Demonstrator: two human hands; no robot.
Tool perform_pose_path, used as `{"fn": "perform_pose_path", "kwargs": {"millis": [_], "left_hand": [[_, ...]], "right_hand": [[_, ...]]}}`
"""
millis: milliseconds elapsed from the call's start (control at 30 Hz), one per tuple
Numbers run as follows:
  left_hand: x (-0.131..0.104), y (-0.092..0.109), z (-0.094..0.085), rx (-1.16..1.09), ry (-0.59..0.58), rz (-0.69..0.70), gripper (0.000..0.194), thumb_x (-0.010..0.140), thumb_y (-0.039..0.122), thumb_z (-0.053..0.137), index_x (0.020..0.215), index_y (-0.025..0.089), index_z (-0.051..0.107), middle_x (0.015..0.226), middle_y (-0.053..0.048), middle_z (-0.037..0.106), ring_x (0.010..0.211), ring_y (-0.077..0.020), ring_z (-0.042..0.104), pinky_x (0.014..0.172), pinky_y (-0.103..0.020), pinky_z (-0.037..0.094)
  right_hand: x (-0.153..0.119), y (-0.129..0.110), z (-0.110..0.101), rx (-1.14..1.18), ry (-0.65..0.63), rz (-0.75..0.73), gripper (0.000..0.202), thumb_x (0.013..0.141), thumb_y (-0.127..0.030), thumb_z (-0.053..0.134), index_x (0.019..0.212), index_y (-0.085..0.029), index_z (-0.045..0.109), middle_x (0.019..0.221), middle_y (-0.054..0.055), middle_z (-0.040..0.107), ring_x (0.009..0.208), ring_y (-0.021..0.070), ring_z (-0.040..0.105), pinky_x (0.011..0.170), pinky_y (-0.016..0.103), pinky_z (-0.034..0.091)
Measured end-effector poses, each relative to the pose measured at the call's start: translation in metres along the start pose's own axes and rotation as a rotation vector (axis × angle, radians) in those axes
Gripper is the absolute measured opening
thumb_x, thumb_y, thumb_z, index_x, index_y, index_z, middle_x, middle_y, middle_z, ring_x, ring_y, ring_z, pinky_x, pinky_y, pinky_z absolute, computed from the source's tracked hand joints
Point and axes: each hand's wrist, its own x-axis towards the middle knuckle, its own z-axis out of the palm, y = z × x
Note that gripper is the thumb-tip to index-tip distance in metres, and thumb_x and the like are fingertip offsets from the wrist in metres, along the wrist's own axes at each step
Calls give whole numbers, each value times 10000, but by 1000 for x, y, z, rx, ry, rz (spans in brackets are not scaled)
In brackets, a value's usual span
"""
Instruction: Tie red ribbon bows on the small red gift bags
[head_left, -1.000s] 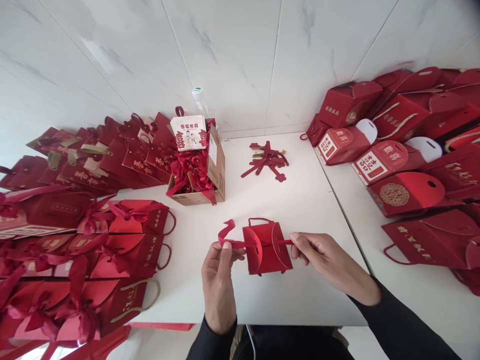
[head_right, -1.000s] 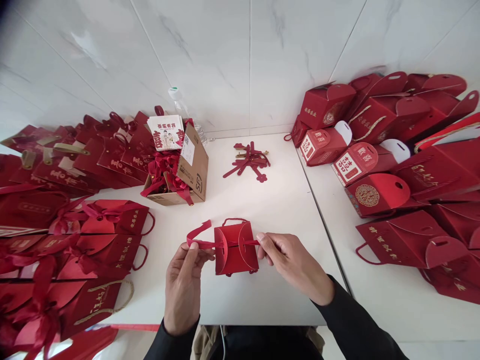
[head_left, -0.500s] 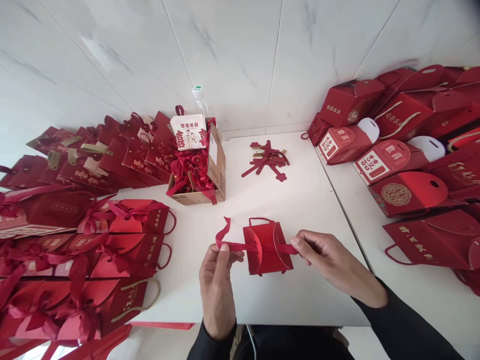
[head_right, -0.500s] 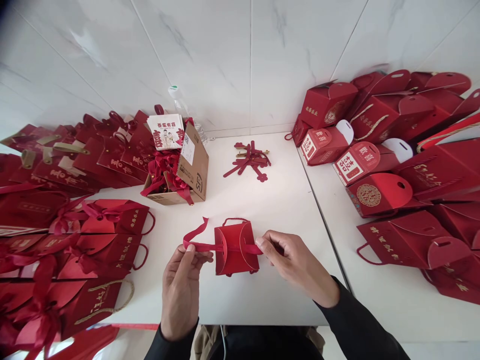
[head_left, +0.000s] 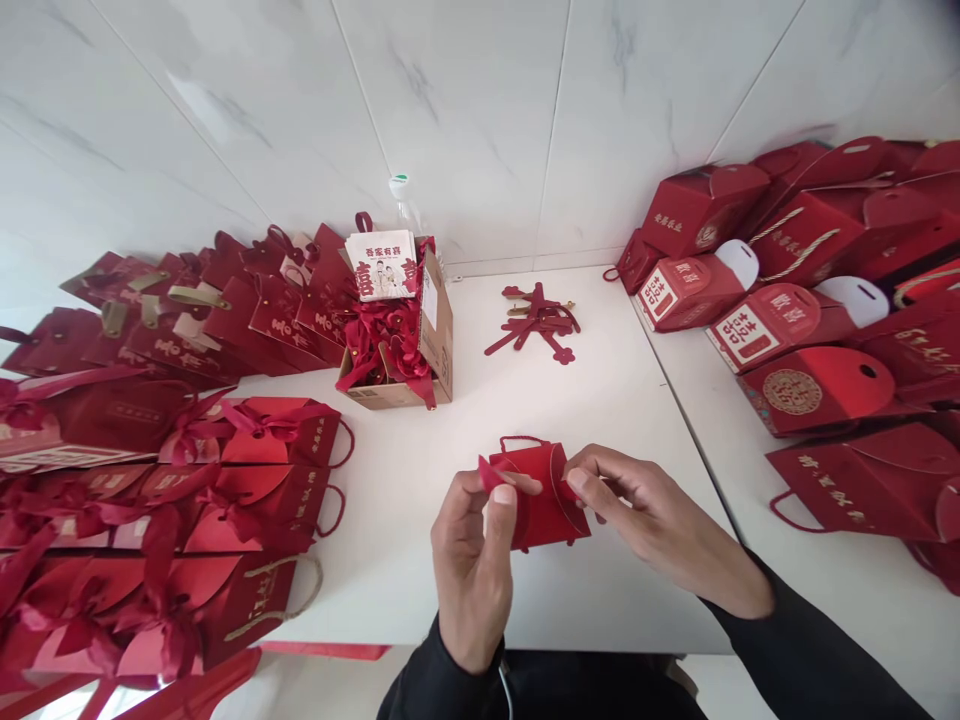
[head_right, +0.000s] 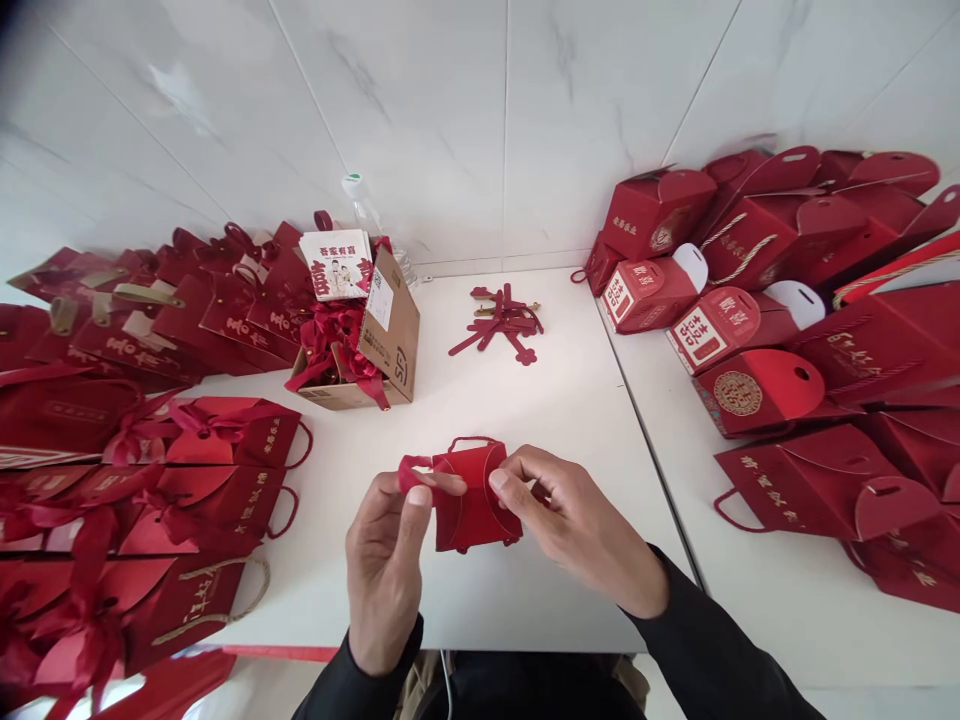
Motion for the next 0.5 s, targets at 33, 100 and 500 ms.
{"fn": "perform_pose_path", "kwargs": {"millis": [33,100,500], "left_hand": [[2,-1,2,7,-38,5,234,1026,405,597,947,210,697,978,-57,774,880,-177,719,785,-291,569],[6,-7,5,33,-94,14,231,1030,408,588,958,212,687,965,-58,776,858,-186,728,765,-303,571],[14,-13,8,279,-287,125,156,965,286,638,1030,206,756,899,-73,710,830,-222,619,750,-347,484]], "right_hand": [[1,-2,1,-1,-3,-14,446,1039,-606,495,803,-232,549,763,-32,495,663,149,414,593,286,320],[2,-4,2,6,-1,-20,418,1041,-578,512,806,-234,552,754,-37,485,670,150,421,595,280,333],[-3,-35,-11,-132,-48,-67,293,1037,-503,549,925,-262,673,800,-17,672,663,151,582,568,241,457]]}}
